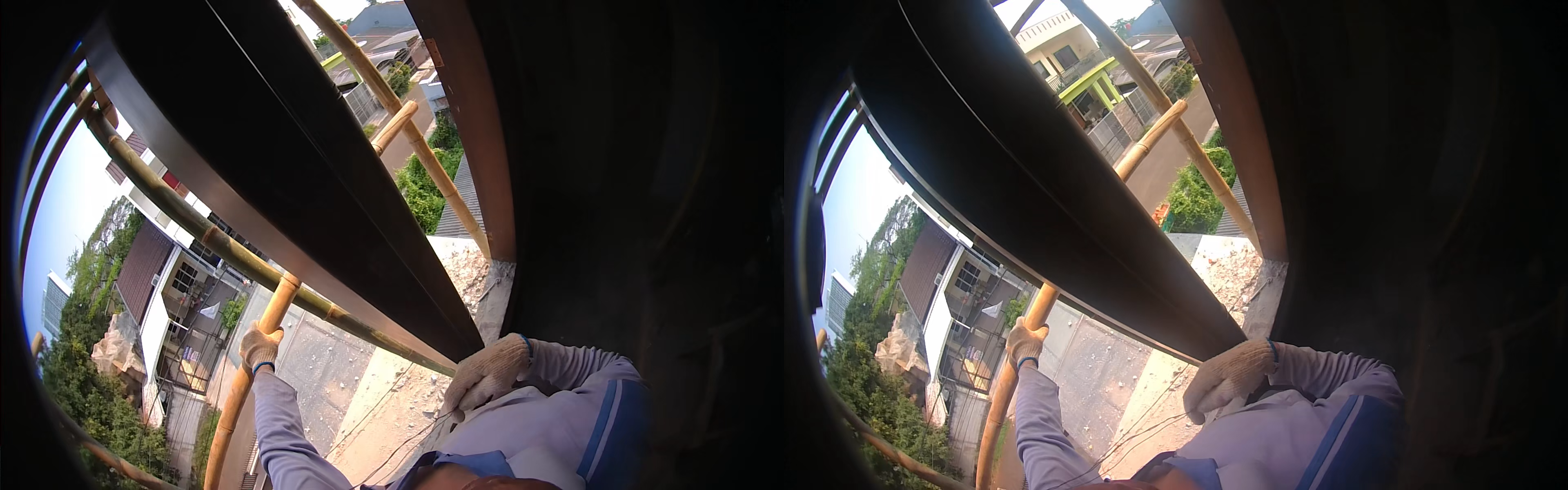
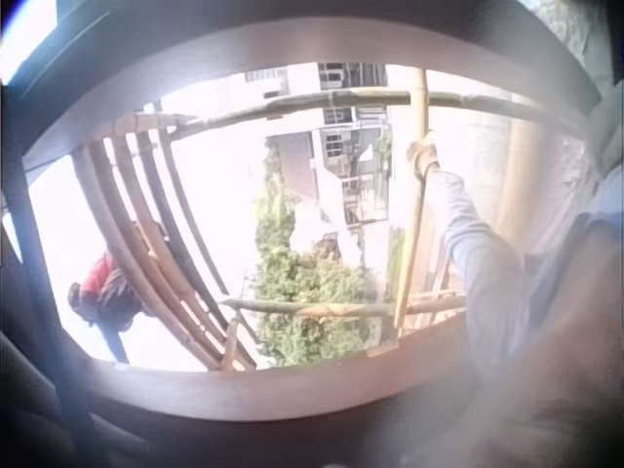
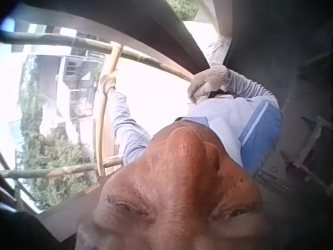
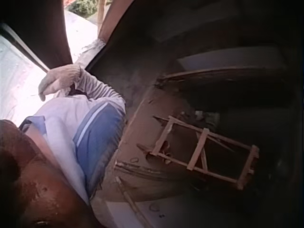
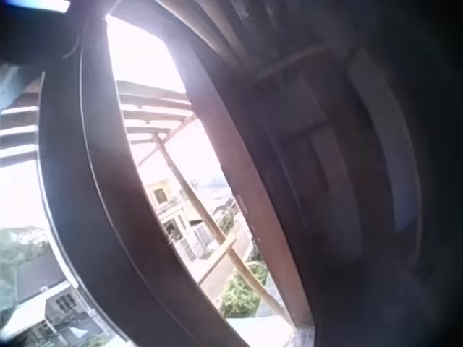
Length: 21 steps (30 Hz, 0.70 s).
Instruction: The person secures bamboo poles to a metal frame using wire and pliers. They climb the structure, position the poles, wrap wire around joints, and tighten the connections with pliers.
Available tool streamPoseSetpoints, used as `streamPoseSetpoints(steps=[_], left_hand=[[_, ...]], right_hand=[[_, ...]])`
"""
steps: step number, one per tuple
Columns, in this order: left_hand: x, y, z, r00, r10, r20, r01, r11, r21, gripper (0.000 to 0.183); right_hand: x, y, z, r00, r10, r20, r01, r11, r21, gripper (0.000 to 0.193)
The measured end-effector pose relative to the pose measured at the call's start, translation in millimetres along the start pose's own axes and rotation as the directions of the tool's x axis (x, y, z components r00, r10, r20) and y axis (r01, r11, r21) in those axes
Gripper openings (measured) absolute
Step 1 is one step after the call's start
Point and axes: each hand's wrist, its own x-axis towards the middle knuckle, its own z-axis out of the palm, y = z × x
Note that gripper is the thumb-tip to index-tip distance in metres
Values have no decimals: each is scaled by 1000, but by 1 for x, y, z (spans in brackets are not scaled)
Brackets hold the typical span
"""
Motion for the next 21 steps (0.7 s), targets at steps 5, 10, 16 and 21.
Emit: streamPoseSetpoints(steps=[5, 10, 16, 21], left_hand=[[6, 17, -13, 997, 38, -71, -40, 999, -25, 64], [20, 5, 11, 997, 21, -78, -22, 1000, -18, 66], [50, 11, 23, 999, -40, -2, 40, 999, 12, 66], [48, 19, 12, 992, -111, 53, 109, 993, 42, 63]], right_hand=[[-123, 1, 5, 916, 279, -287, -204, 942, 266, 27], [-195, 22, 12, 551, 312, -774, 96, 897, 431, 21], [-196, 72, -143, 553, -90, -829, 393, 905, 164, 30], [-107, 102, -327, 626, 72, -777, 143, 968, 205, 40]])
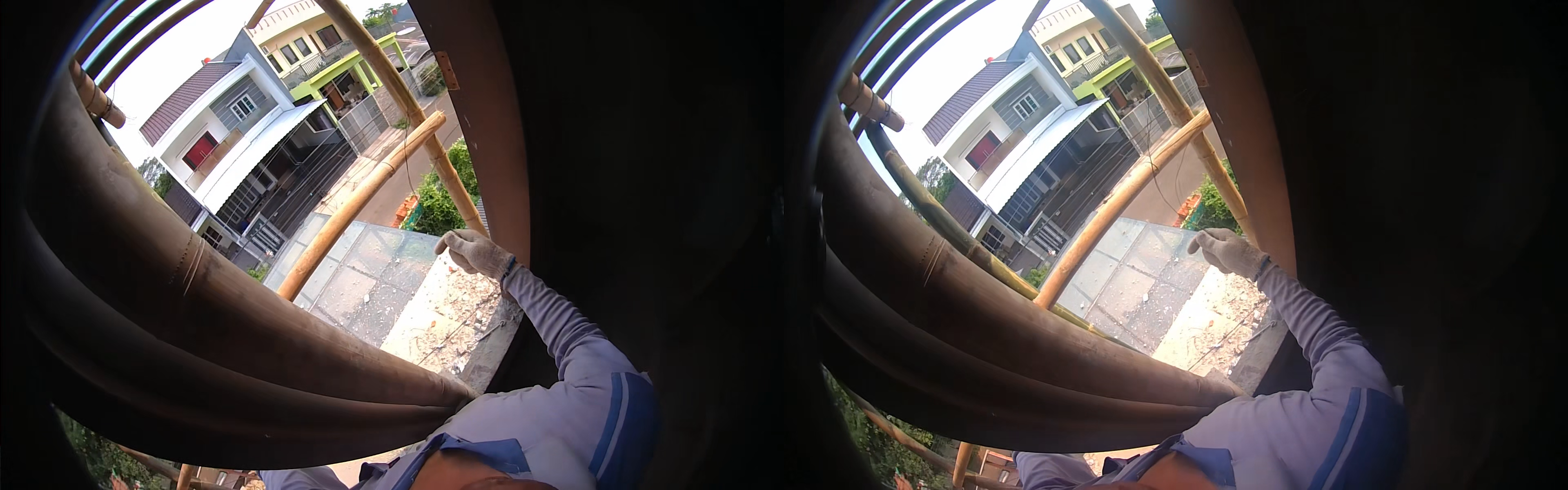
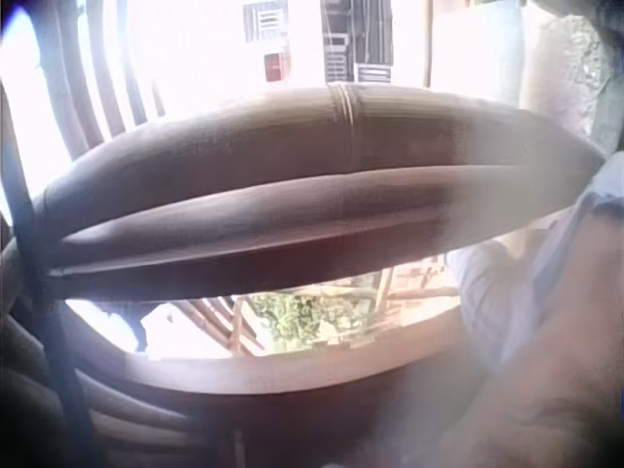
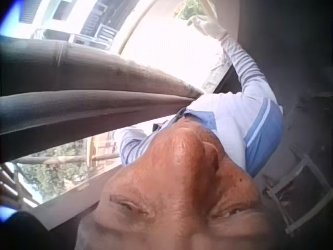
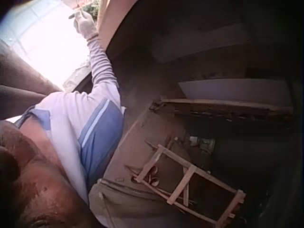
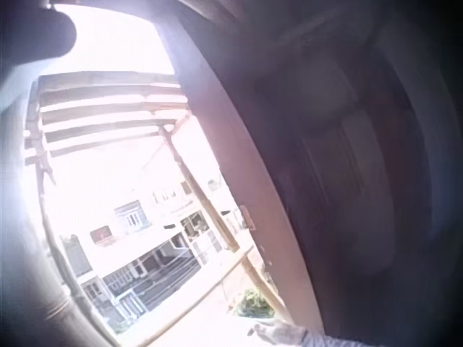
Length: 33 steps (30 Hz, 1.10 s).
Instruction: The person secures bamboo poles to a metal frame using wire and pliers. They climb the structure, position the poles, wrap wire around joints, and tighten the connections with pliers.
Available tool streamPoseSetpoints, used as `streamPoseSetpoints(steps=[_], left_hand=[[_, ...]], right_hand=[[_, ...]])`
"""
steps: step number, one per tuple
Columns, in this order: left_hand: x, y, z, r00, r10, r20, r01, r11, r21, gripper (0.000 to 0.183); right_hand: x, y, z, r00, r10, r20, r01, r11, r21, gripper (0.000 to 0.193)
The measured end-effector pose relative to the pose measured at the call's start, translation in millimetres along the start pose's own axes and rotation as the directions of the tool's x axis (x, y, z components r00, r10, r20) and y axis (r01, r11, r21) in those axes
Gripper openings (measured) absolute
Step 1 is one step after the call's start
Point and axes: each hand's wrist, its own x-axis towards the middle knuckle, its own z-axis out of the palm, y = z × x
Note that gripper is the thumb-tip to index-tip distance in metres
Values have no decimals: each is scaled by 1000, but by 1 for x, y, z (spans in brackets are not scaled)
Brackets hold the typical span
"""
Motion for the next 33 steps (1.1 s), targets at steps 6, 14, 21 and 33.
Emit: streamPoseSetpoints(steps=[6, 14, 21, 33], left_hand=[[-5, 3, -24, 997, -59, 40, 58, 998, 5, 59], [-22, 24, -27, 971, -240, -5, 235, 945, 228, 59], [-17, 14, -34, 974, -221, -59, 228, 939, 258, 55], [-24, 30, -39, 965, -262, -25, 263, 951, 164, 45]], right_hand=[[204, 26, 48, 962, 257, -92, -228, 943, 244, 52], [310, 75, 100, 963, 271, -16, -206, 768, 606, 41], [323, 86, 162, 970, 232, -72, -115, 701, 704, 40], [359, 119, 148, 935, 305, -182, -208, 884, 418, 56]])
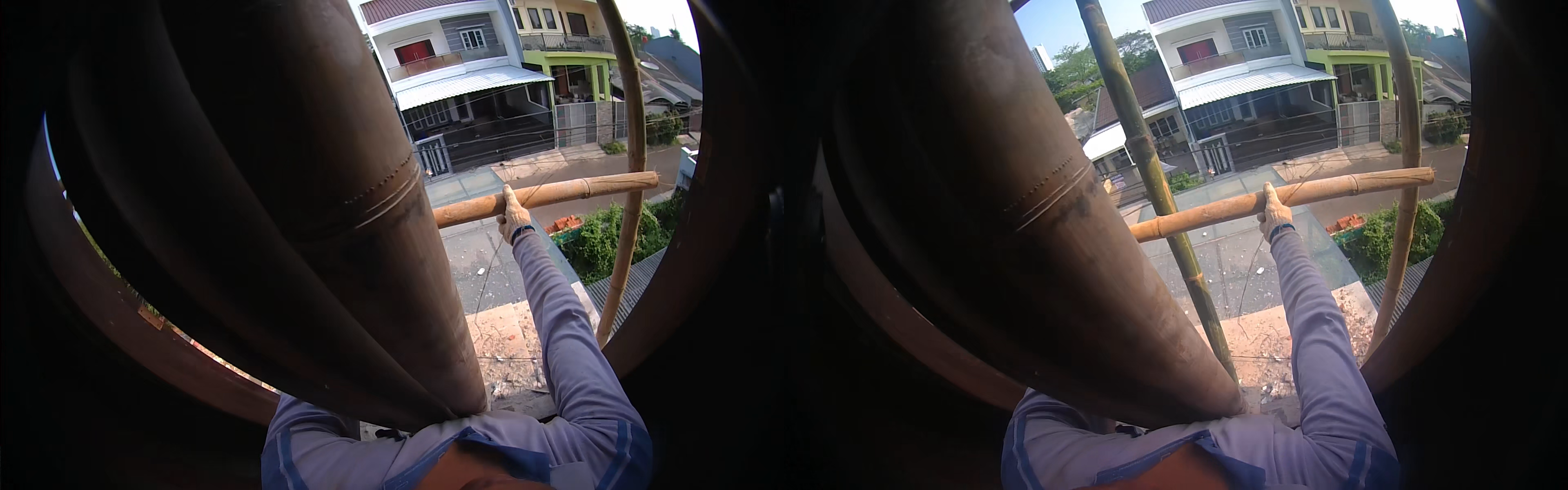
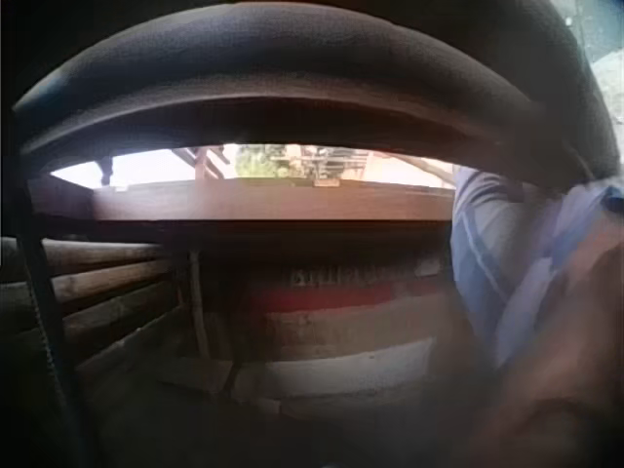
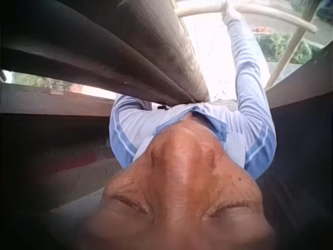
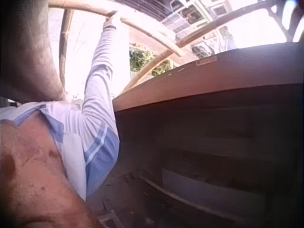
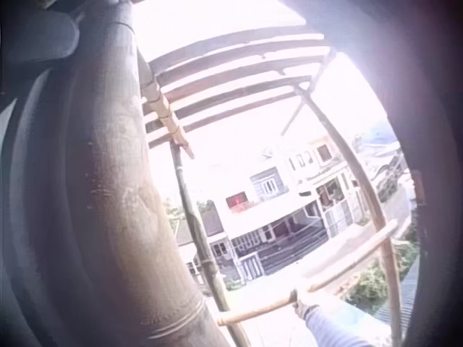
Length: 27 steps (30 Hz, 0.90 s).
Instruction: The person secures bamboo poles to a metal frame using wire and pliers. They climb the structure, position the poles, wrap wire around joints, and tighten the connections with pliers.
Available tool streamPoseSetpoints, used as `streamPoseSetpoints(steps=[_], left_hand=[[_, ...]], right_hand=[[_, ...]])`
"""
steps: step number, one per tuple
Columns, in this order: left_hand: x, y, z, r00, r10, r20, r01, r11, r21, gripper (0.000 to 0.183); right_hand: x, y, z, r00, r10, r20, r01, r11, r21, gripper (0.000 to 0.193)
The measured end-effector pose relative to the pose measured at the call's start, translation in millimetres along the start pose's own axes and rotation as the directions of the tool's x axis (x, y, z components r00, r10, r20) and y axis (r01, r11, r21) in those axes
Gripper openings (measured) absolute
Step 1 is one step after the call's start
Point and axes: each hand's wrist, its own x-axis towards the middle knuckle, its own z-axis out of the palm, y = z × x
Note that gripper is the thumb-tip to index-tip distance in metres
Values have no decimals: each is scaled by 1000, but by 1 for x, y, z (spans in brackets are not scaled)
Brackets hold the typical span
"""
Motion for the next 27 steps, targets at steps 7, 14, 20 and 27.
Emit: streamPoseSetpoints(steps=[7, 14, 20, 27], left_hand=[[6, -2, 15, 999, -50, 10, 51, 995, -88, 39], [17, -17, -1, 974, 43, -222, -73, 989, -127, 20], [26, -30, 10, 885, 291, -364, -362, 921, -145, 29], [16, -18, -11, 823, 466, -325, -545, 811, -215, 52]], right_hand=[[32, 17, 24, 981, 29, 189, 23, 964, -266, 38], [-53, -12, 83, 974, 128, 189, -63, 947, -316, 29], [-90, -14, 105, 997, 76, 22, -66, 954, -291, 26], [-111, -20, 119, 994, 106, -3, -101, 938, -331, 27]])
